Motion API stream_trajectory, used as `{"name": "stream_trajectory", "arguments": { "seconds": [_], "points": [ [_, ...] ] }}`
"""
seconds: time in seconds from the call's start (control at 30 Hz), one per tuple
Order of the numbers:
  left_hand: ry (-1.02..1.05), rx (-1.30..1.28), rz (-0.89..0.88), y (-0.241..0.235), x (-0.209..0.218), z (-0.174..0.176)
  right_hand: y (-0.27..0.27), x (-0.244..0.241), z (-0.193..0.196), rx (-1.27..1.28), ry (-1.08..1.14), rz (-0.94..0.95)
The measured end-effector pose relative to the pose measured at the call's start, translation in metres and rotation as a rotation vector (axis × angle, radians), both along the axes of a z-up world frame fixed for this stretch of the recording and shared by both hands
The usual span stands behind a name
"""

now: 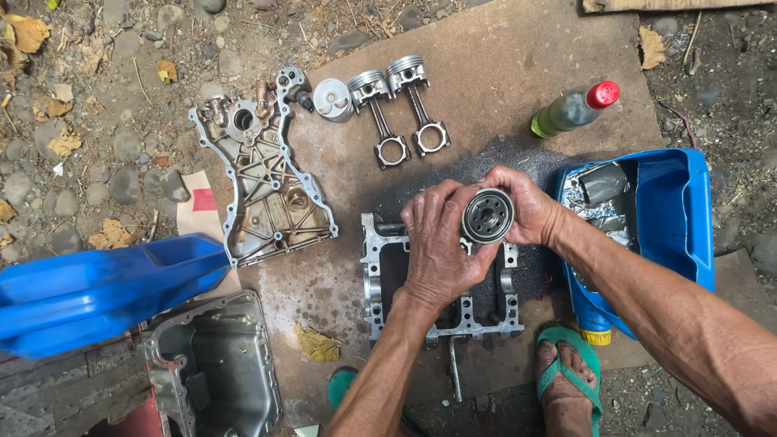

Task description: The person scrubs the inside of a disassembled engine casing with a brush and cleaning fluid. They then remove a circular metal component, scrub it, and place it on the ground. The person continues to scrub the interior of the engine casing and applies liquid from a bottle to the parts.

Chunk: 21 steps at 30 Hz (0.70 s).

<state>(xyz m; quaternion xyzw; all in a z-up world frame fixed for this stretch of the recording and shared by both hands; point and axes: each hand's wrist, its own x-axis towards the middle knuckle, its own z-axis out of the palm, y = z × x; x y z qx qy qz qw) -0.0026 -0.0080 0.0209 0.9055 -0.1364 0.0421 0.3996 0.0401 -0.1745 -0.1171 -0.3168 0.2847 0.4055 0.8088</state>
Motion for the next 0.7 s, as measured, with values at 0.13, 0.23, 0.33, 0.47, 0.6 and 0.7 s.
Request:
{"name": "stream_trajectory", "arguments": {
  "seconds": [0.13,0.23,0.33,0.47,0.6,0.7],
  "points": [
    [0.083,-0.159,0.067,0.009,0.005,0.005,0.004,0.006,0.027,-0.084,-0.090,0.117],
    [0.125,-0.186,0.155,0.033,0.010,0.007,0.002,0.005,0.036,-0.269,-0.251,0.221],
    [0.156,-0.062,0.101,0.091,0.016,0.026,-0.002,0.005,0.059,-0.538,-0.336,0.356],
    [0.173,0.211,-0.032,0.187,0.007,0.081,-0.014,-0.004,0.067,-0.677,-0.309,0.484],
    [0.155,0.231,0.326,0.271,-0.038,0.102,-0.017,-0.012,0.065,-0.810,-0.360,0.558],
    [0.145,0.286,0.628,0.305,-0.094,0.078,-0.030,-0.022,0.031,-0.839,-0.415,0.544]
  ]
}}
